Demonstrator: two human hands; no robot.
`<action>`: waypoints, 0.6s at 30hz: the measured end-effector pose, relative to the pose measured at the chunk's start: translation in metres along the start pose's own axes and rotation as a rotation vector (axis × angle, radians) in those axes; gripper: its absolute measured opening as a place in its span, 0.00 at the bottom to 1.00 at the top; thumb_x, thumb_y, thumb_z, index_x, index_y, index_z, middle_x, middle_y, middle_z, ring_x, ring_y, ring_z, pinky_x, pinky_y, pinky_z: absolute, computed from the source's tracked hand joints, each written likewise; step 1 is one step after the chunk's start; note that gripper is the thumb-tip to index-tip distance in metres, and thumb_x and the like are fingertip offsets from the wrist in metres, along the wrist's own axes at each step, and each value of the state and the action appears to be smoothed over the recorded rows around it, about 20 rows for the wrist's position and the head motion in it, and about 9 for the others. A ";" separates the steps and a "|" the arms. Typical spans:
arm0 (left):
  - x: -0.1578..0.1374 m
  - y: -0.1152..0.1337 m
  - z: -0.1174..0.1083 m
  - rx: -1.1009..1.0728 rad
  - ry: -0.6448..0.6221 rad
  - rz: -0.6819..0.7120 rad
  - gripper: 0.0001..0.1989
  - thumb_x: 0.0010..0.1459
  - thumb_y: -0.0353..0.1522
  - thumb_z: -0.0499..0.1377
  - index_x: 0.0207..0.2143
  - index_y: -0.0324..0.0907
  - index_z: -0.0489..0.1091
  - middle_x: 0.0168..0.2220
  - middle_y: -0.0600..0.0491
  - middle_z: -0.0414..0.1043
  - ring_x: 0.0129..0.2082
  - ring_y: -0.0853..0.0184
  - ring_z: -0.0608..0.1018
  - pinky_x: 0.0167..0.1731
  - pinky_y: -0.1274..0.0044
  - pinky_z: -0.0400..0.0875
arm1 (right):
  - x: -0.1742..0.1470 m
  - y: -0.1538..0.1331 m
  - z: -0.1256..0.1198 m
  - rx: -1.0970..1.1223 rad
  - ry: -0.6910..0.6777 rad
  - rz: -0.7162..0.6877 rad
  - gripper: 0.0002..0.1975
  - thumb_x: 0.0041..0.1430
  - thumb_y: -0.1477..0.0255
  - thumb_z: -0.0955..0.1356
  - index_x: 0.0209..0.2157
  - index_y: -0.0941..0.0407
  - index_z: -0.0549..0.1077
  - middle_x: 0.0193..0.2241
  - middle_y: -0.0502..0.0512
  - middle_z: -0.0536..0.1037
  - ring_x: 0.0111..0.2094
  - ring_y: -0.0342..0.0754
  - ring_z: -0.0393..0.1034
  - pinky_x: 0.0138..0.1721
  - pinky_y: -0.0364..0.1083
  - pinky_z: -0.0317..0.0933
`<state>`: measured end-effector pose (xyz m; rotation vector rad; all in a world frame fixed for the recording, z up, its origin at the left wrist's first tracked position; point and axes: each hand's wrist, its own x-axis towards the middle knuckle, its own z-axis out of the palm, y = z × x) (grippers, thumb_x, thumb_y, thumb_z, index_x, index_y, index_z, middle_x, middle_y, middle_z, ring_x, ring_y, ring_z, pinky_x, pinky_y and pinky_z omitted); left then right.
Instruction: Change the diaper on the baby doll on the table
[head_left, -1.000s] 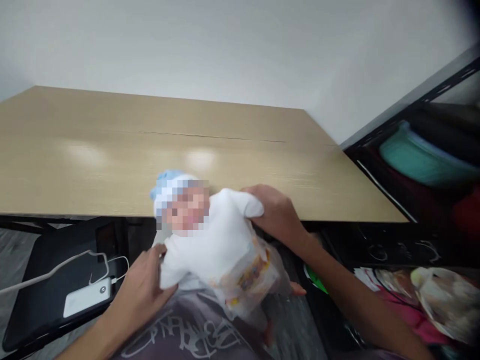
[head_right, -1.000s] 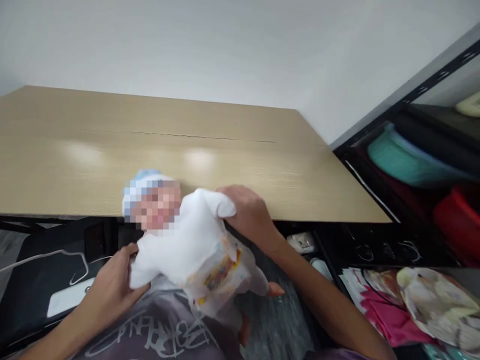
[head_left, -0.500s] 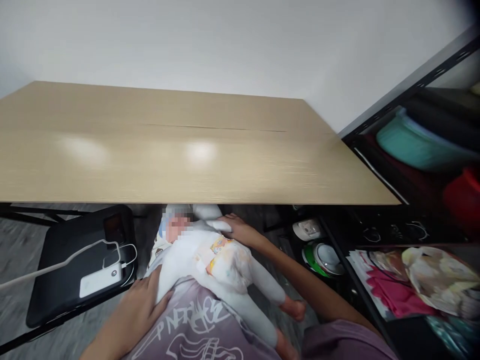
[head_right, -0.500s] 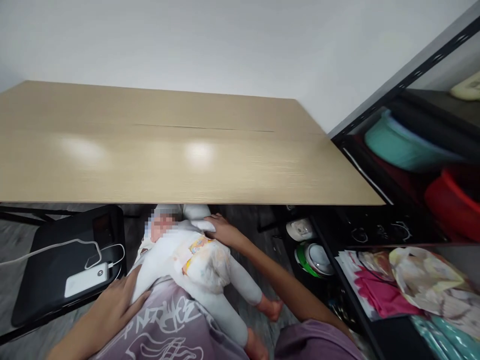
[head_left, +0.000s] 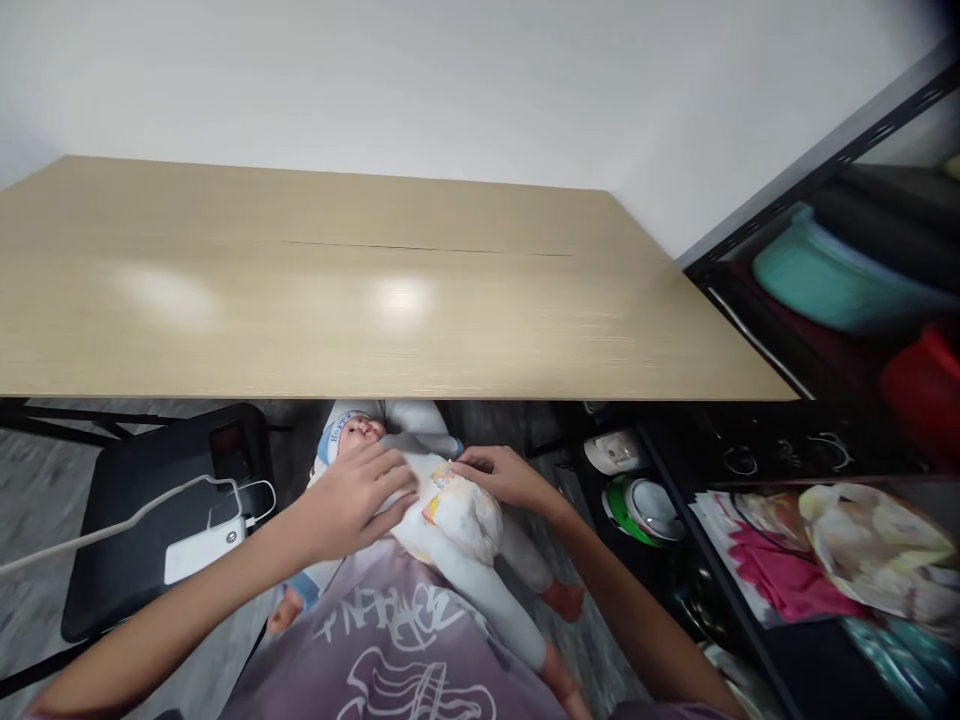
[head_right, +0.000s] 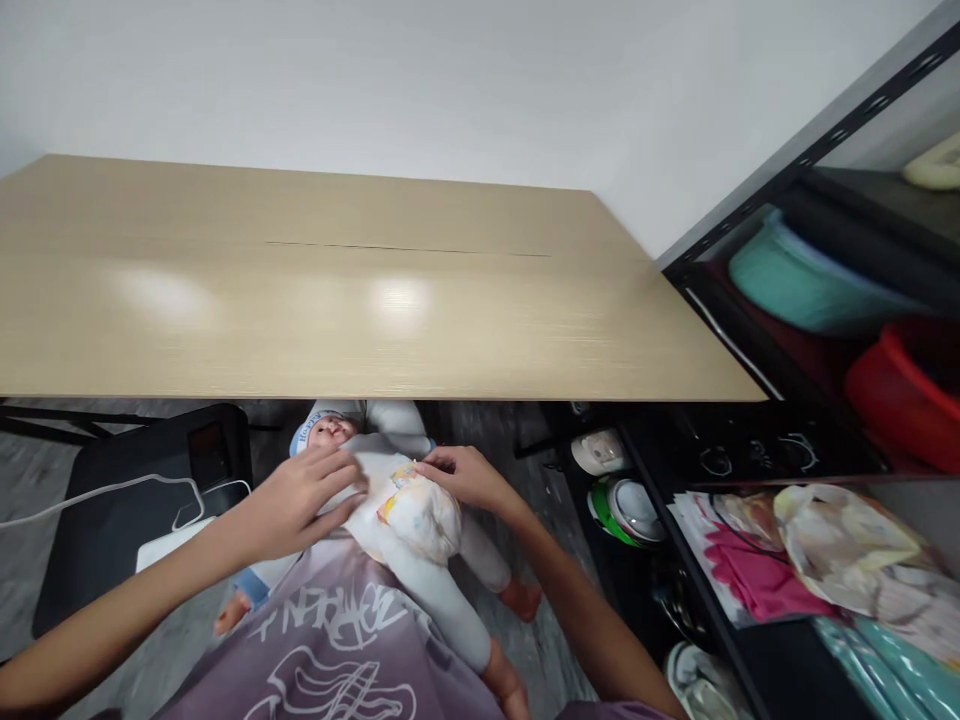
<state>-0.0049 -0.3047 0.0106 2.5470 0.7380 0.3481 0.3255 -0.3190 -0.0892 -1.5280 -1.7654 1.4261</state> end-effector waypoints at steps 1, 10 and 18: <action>0.019 -0.004 0.008 -0.110 0.011 0.055 0.15 0.82 0.40 0.53 0.56 0.45 0.77 0.53 0.43 0.80 0.52 0.53 0.80 0.55 0.62 0.74 | 0.001 0.001 0.001 -0.022 0.016 -0.009 0.24 0.71 0.46 0.71 0.38 0.52 0.87 0.37 0.54 0.89 0.41 0.59 0.84 0.41 0.51 0.72; 0.054 -0.028 0.069 -0.552 -0.018 0.149 0.12 0.79 0.42 0.60 0.53 0.45 0.77 0.52 0.44 0.82 0.53 0.57 0.82 0.61 0.63 0.73 | 0.005 0.029 0.002 -0.077 0.242 -0.005 0.20 0.71 0.51 0.71 0.35 0.51 0.85 0.35 0.56 0.91 0.39 0.60 0.87 0.43 0.53 0.74; 0.041 -0.035 0.072 -0.749 0.068 0.053 0.12 0.75 0.42 0.66 0.49 0.44 0.78 0.52 0.44 0.81 0.55 0.56 0.83 0.57 0.66 0.77 | 0.014 0.018 -0.005 -0.099 0.241 -0.093 0.18 0.73 0.55 0.71 0.53 0.51 0.86 0.51 0.60 0.90 0.52 0.61 0.86 0.56 0.58 0.77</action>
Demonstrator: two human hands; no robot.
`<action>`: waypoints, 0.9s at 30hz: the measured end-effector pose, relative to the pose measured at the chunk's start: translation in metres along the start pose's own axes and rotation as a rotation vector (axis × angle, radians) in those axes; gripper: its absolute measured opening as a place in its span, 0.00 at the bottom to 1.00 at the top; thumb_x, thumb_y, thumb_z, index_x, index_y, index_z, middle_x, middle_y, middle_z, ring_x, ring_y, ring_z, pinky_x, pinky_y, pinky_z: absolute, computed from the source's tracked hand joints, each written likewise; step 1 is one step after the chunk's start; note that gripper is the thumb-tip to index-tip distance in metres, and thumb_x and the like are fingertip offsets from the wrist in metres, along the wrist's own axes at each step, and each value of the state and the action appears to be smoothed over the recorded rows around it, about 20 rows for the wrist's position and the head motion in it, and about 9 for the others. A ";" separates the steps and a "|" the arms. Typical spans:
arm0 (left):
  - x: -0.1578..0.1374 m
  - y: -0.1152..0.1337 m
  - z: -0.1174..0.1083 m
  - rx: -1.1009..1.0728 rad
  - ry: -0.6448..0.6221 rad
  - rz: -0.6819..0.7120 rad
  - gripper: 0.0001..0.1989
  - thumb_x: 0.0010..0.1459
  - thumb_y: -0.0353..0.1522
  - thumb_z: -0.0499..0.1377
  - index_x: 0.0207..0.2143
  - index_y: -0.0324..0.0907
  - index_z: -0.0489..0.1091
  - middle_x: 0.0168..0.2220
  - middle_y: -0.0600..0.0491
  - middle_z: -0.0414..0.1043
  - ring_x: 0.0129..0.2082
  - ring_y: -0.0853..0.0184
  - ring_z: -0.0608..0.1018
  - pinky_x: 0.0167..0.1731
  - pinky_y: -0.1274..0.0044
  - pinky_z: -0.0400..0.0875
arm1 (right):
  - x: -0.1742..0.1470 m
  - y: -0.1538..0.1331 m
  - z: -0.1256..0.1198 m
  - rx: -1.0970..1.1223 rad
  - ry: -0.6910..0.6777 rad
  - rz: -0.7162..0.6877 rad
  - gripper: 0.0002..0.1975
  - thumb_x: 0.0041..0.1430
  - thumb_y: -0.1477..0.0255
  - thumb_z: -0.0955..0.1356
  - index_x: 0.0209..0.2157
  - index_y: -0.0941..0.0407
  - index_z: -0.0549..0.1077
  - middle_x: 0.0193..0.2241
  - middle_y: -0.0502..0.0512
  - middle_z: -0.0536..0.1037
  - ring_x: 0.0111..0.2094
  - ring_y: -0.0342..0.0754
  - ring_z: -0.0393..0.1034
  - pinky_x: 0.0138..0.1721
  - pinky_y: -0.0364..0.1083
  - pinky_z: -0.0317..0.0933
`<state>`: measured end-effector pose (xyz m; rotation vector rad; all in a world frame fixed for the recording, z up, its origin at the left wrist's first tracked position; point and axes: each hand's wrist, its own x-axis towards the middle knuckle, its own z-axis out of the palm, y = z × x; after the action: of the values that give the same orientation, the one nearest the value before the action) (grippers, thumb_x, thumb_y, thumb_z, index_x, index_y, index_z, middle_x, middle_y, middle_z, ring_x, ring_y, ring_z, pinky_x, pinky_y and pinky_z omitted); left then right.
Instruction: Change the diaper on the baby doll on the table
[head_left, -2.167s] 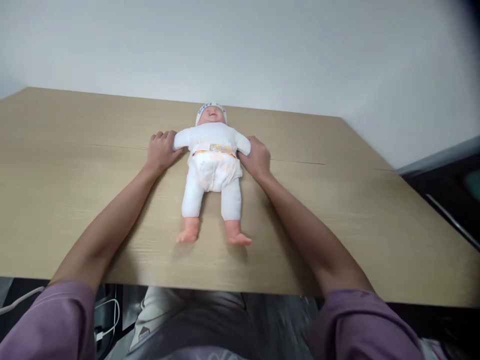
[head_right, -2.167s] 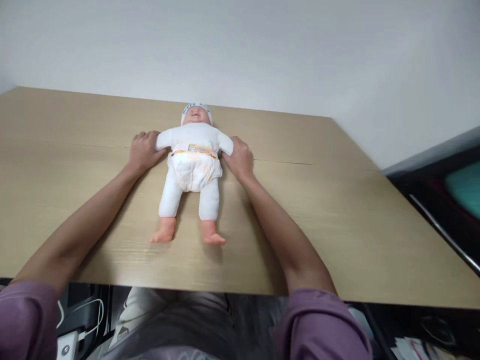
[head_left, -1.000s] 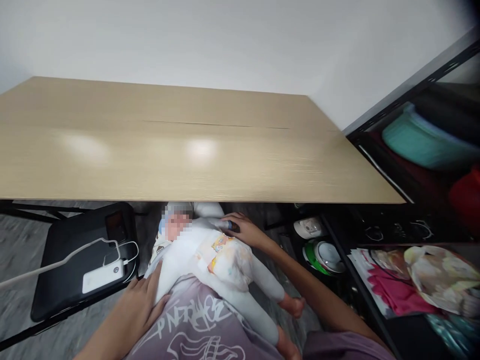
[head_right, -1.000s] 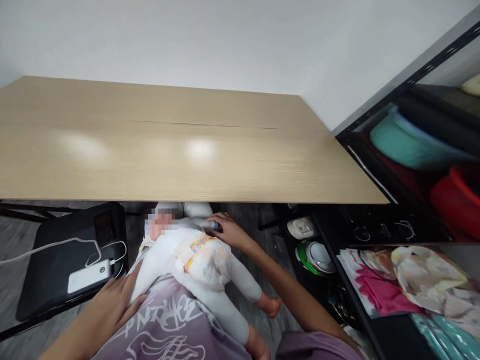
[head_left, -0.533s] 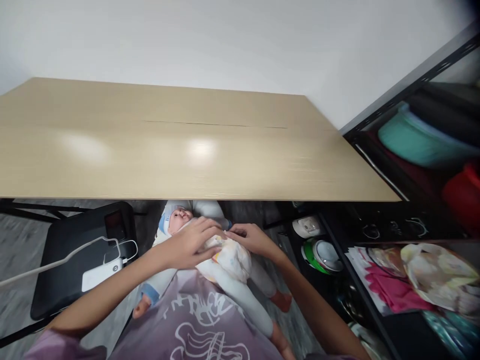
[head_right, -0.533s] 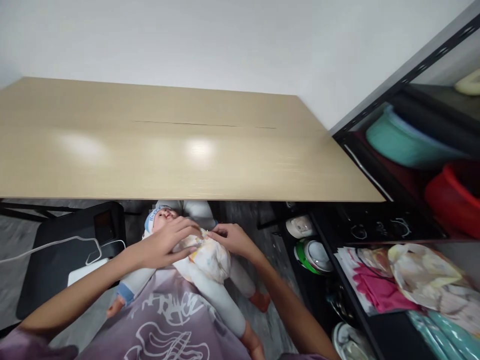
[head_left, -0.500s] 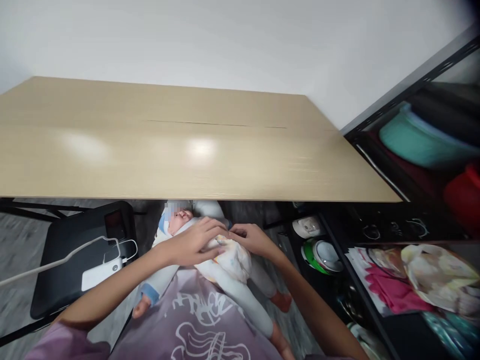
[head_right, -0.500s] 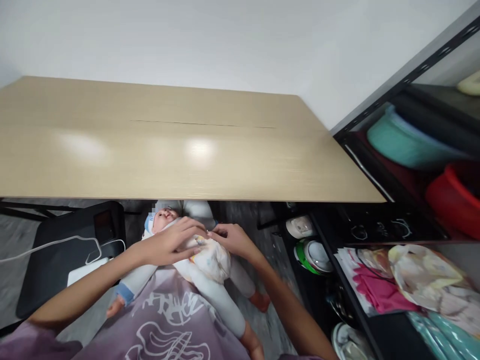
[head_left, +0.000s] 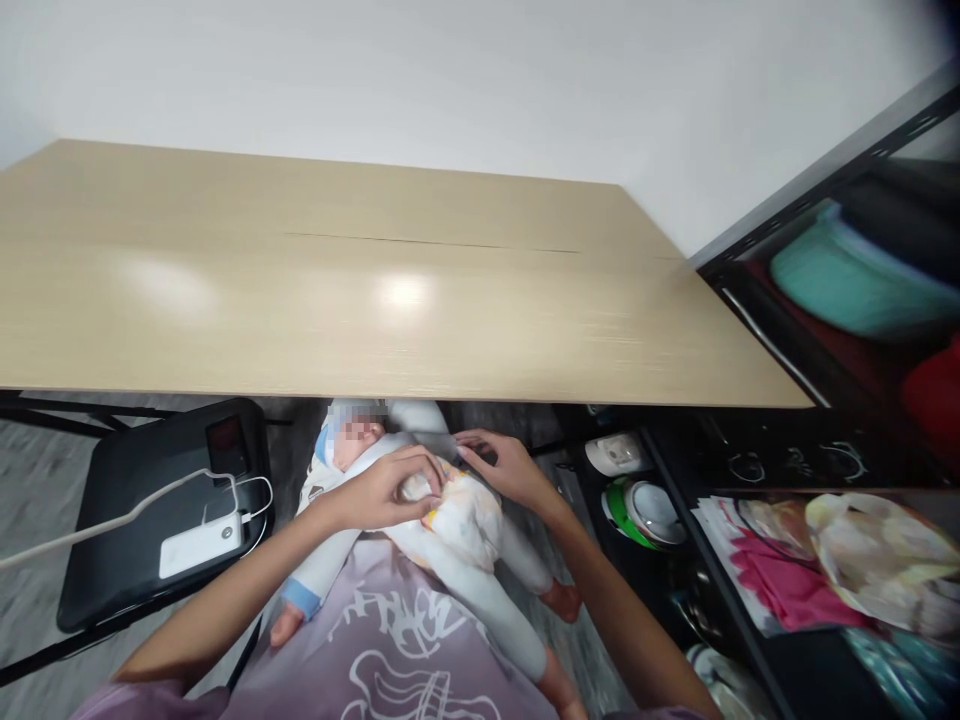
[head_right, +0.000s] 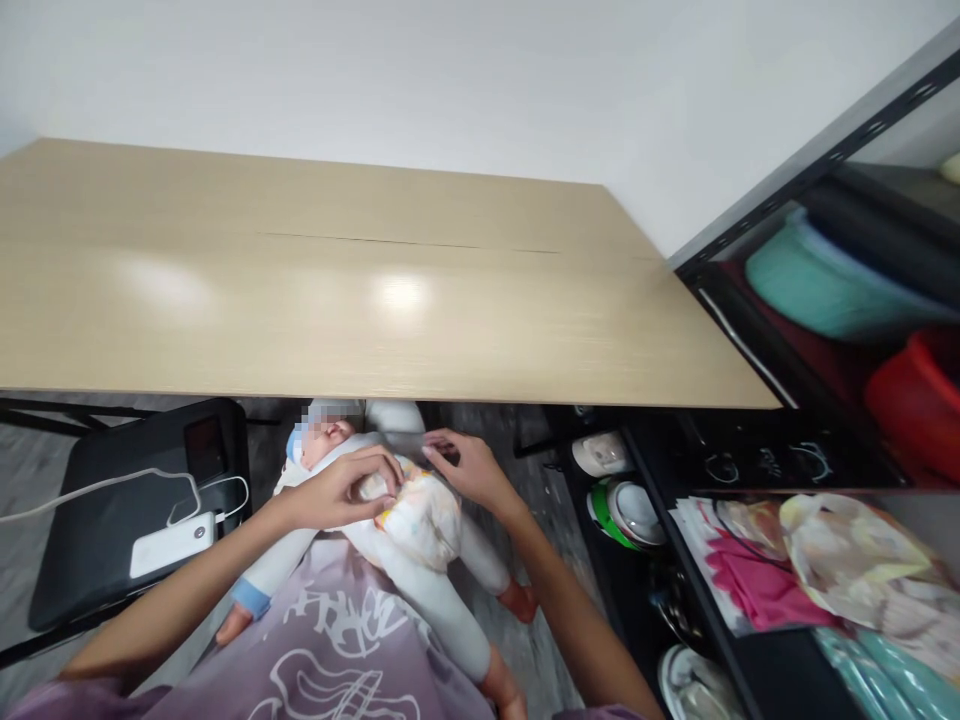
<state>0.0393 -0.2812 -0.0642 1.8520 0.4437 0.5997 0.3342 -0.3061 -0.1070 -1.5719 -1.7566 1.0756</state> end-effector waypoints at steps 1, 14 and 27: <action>-0.001 -0.001 0.000 -0.017 0.014 -0.009 0.12 0.75 0.42 0.67 0.49 0.43 0.78 0.52 0.44 0.81 0.55 0.57 0.83 0.57 0.66 0.76 | -0.001 -0.010 0.001 0.023 -0.050 -0.064 0.18 0.74 0.56 0.71 0.56 0.51 0.85 0.54 0.60 0.89 0.54 0.60 0.85 0.58 0.58 0.76; -0.063 0.035 -0.014 0.016 -0.070 -0.034 0.12 0.75 0.44 0.69 0.44 0.45 0.83 0.41 0.50 0.85 0.44 0.62 0.78 0.49 0.71 0.69 | -0.021 -0.065 -0.011 0.102 -0.239 -0.120 0.21 0.80 0.52 0.68 0.48 0.54 0.84 0.42 0.55 0.84 0.39 0.50 0.75 0.41 0.47 0.66; 0.061 0.023 0.001 0.412 -0.373 -0.050 0.21 0.70 0.43 0.71 0.59 0.45 0.78 0.60 0.44 0.81 0.62 0.49 0.78 0.63 0.62 0.71 | -0.121 -0.044 -0.021 0.115 -0.262 0.251 0.33 0.76 0.40 0.65 0.36 0.55 0.79 0.28 0.51 0.77 0.31 0.47 0.67 0.33 0.46 0.57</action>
<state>0.0891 -0.2553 -0.0312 2.2773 0.3796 0.1204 0.3481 -0.4198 -0.0453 -1.6728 -1.6528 1.5363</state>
